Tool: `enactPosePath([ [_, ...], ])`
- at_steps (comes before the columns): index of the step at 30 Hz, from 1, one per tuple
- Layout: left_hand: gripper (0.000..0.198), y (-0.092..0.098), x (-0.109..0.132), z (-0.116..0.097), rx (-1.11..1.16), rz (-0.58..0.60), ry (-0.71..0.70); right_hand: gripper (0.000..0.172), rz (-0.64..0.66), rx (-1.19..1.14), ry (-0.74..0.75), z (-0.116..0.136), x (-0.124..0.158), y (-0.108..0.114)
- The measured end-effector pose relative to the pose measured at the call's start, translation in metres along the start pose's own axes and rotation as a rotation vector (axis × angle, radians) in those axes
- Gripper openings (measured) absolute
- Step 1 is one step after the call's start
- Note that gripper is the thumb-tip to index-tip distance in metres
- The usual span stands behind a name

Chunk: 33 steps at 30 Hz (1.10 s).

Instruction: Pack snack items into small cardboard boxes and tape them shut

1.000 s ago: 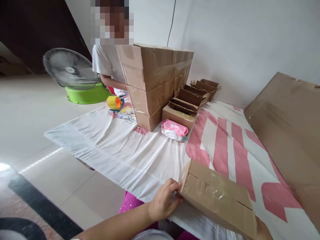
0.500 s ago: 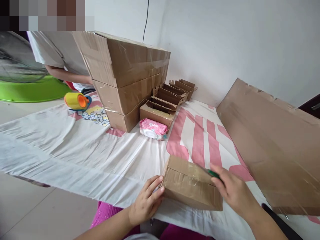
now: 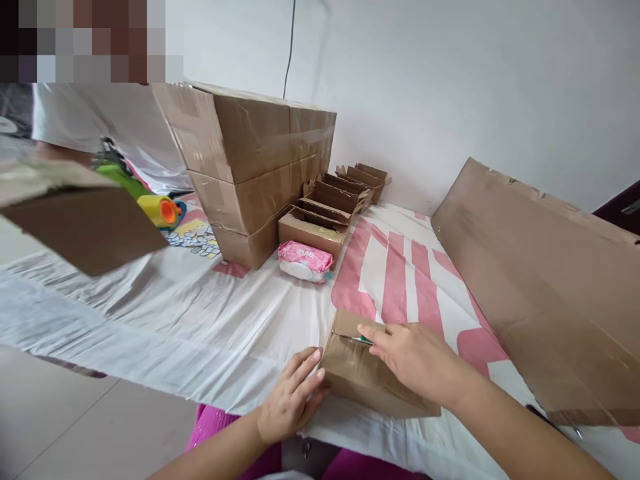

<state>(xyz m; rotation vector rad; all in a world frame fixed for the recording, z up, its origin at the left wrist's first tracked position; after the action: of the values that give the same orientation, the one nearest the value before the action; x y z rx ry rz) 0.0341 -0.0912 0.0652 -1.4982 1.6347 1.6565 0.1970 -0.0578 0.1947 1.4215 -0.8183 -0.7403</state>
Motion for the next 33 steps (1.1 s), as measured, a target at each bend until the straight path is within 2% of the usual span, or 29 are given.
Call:
enactPosePath([
  [4, 0.053, -0.008, -0.012, 0.005, -0.017, 0.082, -0.080, 0.036, 0.038, -0.011, -0.066, -0.005, 0.006, 0.002],
  [9, 0.051, -0.011, -0.010, 0.011, 0.036, 0.022, -0.097, 0.035, 0.072, 0.047, -0.090, -0.009, 0.018, 0.001],
  [15, 0.055, -0.011, -0.007, 0.011, 0.033, 0.020, -0.089, 0.034, 0.038, 0.035, -0.129, -0.013, 0.030, 0.008],
  [21, 0.053, -0.010, -0.009, 0.011, -0.007, 0.041, -0.069, 0.034, 0.110, 0.081, -0.172, -0.023, 0.044, 0.006],
  [28, 0.053, -0.008, -0.009, 0.008, -0.019, 0.022, -0.067, 0.033, 0.068, 0.047, -0.222, -0.035, 0.072, 0.005],
  [33, 0.056, -0.008, -0.008, 0.009, -0.008, 0.026, -0.058, 0.028, 0.057, -0.005, -0.343, -0.062, 0.104, 0.002],
])
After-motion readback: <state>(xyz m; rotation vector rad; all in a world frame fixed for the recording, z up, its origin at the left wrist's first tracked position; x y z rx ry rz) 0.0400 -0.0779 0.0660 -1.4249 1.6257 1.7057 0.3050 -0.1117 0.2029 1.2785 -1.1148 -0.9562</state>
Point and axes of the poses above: each hand's wrist, its own x-axis away from the middle knuckle, its own y-axis out of the back of the hand, z = x × y, the point moved 7 cm from there along -x, towards the middle knuckle, and after that the axes turned 4 degrees about -x, right-handed, at the moved point
